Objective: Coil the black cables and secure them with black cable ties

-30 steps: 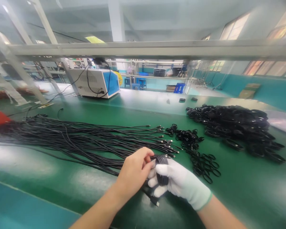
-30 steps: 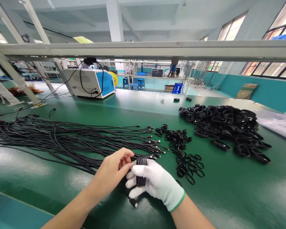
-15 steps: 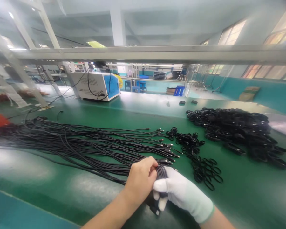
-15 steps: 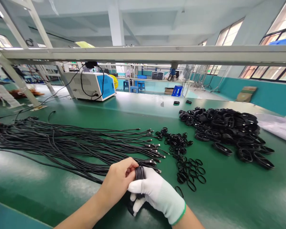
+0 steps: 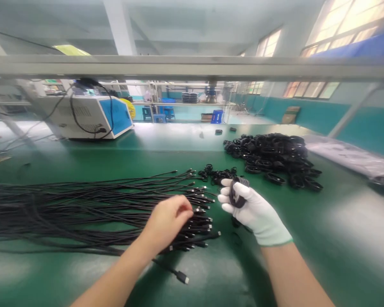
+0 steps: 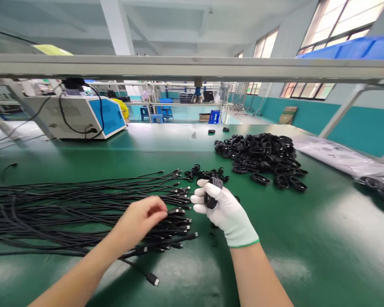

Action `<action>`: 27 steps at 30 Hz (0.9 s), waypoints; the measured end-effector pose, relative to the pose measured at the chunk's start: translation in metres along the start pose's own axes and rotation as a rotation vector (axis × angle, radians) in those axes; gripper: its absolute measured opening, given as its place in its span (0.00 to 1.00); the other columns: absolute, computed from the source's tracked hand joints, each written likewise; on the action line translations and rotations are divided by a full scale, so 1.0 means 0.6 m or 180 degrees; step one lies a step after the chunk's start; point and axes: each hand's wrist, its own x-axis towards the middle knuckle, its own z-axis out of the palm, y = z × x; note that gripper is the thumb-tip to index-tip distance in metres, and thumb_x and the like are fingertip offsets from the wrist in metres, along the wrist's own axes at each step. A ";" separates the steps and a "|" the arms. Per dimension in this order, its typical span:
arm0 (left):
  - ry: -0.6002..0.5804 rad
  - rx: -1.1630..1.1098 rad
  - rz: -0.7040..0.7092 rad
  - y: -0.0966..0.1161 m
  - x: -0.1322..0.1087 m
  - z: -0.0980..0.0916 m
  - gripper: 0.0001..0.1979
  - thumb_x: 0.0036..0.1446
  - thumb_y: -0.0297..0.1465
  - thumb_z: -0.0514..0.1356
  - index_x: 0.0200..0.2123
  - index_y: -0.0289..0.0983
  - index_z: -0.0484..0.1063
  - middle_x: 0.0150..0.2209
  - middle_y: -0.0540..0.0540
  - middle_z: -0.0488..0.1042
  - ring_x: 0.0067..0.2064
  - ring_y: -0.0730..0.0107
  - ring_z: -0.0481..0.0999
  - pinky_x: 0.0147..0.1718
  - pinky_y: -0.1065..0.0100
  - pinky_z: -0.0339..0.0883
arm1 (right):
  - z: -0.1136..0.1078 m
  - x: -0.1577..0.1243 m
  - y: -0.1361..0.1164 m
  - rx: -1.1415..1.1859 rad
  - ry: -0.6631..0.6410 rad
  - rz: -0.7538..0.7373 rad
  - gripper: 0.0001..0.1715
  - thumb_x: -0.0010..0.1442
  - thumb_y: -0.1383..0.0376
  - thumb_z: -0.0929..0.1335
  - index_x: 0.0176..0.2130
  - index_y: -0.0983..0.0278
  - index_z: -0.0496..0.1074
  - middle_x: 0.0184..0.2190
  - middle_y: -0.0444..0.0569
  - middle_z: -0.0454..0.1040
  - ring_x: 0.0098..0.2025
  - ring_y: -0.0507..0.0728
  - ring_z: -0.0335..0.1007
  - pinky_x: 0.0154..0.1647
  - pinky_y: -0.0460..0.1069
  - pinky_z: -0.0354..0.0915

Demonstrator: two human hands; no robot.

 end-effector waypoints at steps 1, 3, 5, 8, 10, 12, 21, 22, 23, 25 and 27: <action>-0.0240 0.0094 0.0180 0.006 0.003 0.019 0.04 0.54 0.28 0.57 0.28 0.40 0.70 0.29 0.54 0.73 0.31 0.72 0.70 0.30 0.73 0.60 | -0.008 -0.001 -0.011 0.0048 0.0076 -0.0042 0.16 0.51 0.60 0.71 0.40 0.63 0.70 0.28 0.45 0.74 0.34 0.54 0.74 0.30 0.46 0.71; -0.0649 0.0311 0.0579 0.022 0.005 0.069 0.05 0.53 0.26 0.57 0.30 0.40 0.71 0.31 0.53 0.73 0.32 0.72 0.71 0.31 0.73 0.61 | -0.015 -0.002 -0.020 0.0145 0.0110 -0.0032 0.16 0.52 0.60 0.71 0.40 0.64 0.70 0.30 0.46 0.75 0.39 0.58 0.74 0.34 0.49 0.72; -0.0894 0.0683 0.1041 0.037 0.007 0.122 0.05 0.53 0.27 0.58 0.34 0.41 0.71 0.33 0.51 0.74 0.34 0.68 0.72 0.33 0.70 0.62 | -0.015 -0.002 -0.015 0.0210 -0.0017 0.0060 0.17 0.52 0.60 0.71 0.41 0.65 0.70 0.31 0.48 0.75 0.41 0.60 0.74 0.35 0.51 0.72; -0.1031 0.1253 0.1587 0.050 0.015 0.174 0.05 0.55 0.29 0.58 0.36 0.38 0.71 0.35 0.46 0.74 0.38 0.60 0.71 0.38 0.63 0.63 | -0.012 0.000 -0.003 0.0148 -0.0153 0.0203 0.19 0.51 0.58 0.71 0.41 0.65 0.69 0.33 0.49 0.75 0.41 0.60 0.75 0.33 0.50 0.72; -0.0967 0.1356 0.1624 0.051 0.021 0.173 0.04 0.56 0.27 0.56 0.34 0.36 0.70 0.37 0.44 0.74 0.40 0.58 0.70 0.41 0.60 0.61 | -0.012 0.003 0.002 0.0073 -0.0113 0.0219 0.21 0.50 0.57 0.72 0.41 0.65 0.69 0.33 0.49 0.75 0.38 0.59 0.75 0.29 0.48 0.71; -0.0742 0.0950 0.1178 0.048 0.022 0.144 0.04 0.55 0.26 0.54 0.31 0.37 0.68 0.36 0.45 0.73 0.39 0.60 0.69 0.40 0.62 0.60 | -0.010 0.005 0.006 0.0027 -0.0050 0.0153 0.21 0.50 0.58 0.72 0.41 0.65 0.68 0.32 0.49 0.74 0.33 0.56 0.75 0.25 0.45 0.69; 0.0087 -0.2622 -0.0763 0.022 -0.023 0.028 0.09 0.55 0.36 0.55 0.28 0.36 0.62 0.25 0.52 0.65 0.25 0.75 0.60 0.27 0.73 0.55 | 0.061 0.005 0.080 -0.0463 0.0020 -0.0031 0.27 0.43 0.65 0.75 0.41 0.67 0.64 0.26 0.45 0.72 0.19 0.49 0.65 0.13 0.43 0.60; 0.0132 -0.2620 -0.0793 0.018 -0.026 0.034 0.10 0.55 0.36 0.56 0.28 0.35 0.62 0.25 0.52 0.65 0.25 0.76 0.60 0.27 0.73 0.55 | 0.067 0.005 0.091 -0.0569 0.0058 -0.0060 0.27 0.43 0.64 0.75 0.40 0.67 0.63 0.22 0.42 0.70 0.16 0.48 0.62 0.11 0.42 0.58; 0.0163 -0.2577 -0.0805 0.013 -0.028 0.041 0.10 0.55 0.36 0.56 0.28 0.35 0.62 0.24 0.52 0.65 0.25 0.76 0.60 0.26 0.73 0.54 | 0.071 0.004 0.101 -0.0537 0.0034 -0.0049 0.26 0.43 0.64 0.75 0.40 0.66 0.63 0.18 0.39 0.68 0.14 0.47 0.59 0.10 0.41 0.55; 0.0240 -0.2412 -0.0753 0.004 -0.032 0.052 0.11 0.56 0.37 0.56 0.26 0.36 0.62 0.23 0.53 0.64 0.24 0.76 0.60 0.25 0.73 0.54 | 0.074 0.002 0.113 -0.0112 -0.0227 0.0114 0.24 0.45 0.62 0.73 0.39 0.64 0.62 0.16 0.36 0.64 0.13 0.45 0.55 0.10 0.39 0.50; 0.0261 -0.2301 -0.0660 0.001 -0.038 0.054 0.13 0.55 0.39 0.57 0.25 0.36 0.62 0.21 0.53 0.63 0.24 0.75 0.60 0.24 0.73 0.53 | 0.072 -0.001 0.115 0.0438 -0.0661 0.0377 0.23 0.45 0.60 0.72 0.39 0.62 0.62 0.19 0.36 0.64 0.16 0.44 0.55 0.11 0.38 0.48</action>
